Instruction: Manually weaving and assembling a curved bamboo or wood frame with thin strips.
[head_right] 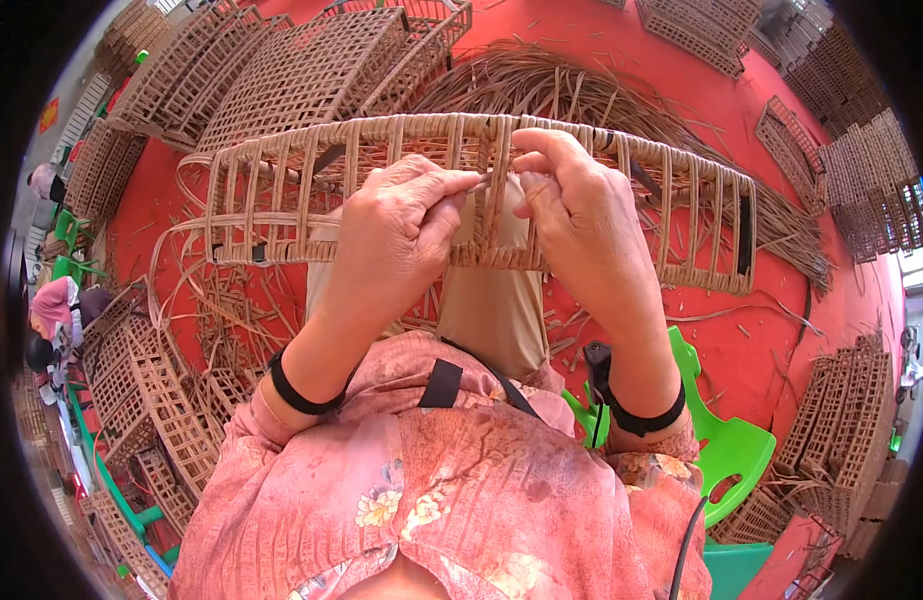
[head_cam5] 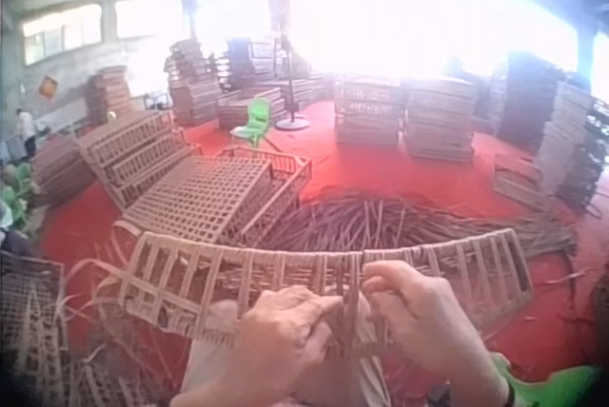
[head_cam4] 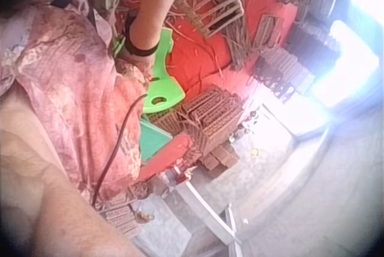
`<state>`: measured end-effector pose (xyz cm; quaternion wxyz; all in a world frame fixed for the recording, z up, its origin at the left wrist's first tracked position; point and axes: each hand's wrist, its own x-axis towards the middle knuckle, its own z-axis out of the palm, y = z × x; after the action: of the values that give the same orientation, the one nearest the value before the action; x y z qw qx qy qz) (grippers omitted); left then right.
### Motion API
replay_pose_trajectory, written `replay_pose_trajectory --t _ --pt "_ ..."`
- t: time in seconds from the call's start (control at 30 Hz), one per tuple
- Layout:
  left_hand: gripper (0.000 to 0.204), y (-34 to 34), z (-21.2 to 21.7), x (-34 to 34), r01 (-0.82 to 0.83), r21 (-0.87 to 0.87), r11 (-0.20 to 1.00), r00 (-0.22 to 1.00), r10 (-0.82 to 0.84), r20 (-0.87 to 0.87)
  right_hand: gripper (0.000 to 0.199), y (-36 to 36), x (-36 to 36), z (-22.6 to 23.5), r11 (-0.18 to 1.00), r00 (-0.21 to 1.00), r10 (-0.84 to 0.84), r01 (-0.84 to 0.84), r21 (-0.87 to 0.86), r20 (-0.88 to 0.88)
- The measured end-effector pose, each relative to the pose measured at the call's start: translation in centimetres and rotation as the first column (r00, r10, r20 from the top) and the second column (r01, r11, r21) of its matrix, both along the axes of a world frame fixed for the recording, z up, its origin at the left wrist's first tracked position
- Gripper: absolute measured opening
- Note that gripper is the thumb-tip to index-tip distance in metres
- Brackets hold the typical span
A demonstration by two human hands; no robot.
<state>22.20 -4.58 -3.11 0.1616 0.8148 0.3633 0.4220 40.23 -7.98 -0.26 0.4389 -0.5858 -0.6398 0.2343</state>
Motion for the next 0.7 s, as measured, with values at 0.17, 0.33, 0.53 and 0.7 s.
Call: replay_pose_trajectory --t 0.17,0.33,0.53,0.7 --pt "0.030 0.5 -0.2 0.5 0.061 -0.044 0.997 0.998 -0.061 0.004 0.037 0.8 0.5 -0.4 0.999 0.981 0.035 -0.039 0.017 0.190" --pt "0.037 0.6 0.2 0.4 0.060 -0.123 0.991 0.998 -0.062 -0.007 0.046 1.9 1.0 -0.8 0.976 0.893 0.214 -0.208 -0.059 0.396" --pt "0.036 0.6 -0.5 0.7 0.027 0.060 0.998 0.998 -0.024 -0.056 0.041 1.2 0.9 -0.1 0.978 0.953 0.206 -0.193 -0.077 0.221" --pt "0.032 0.8 -0.5 1.0 -0.011 0.121 0.993 0.999 0.017 -0.051 0.040 0.5 0.5 0.2 0.988 0.985 0.146 -0.141 -0.059 0.097"
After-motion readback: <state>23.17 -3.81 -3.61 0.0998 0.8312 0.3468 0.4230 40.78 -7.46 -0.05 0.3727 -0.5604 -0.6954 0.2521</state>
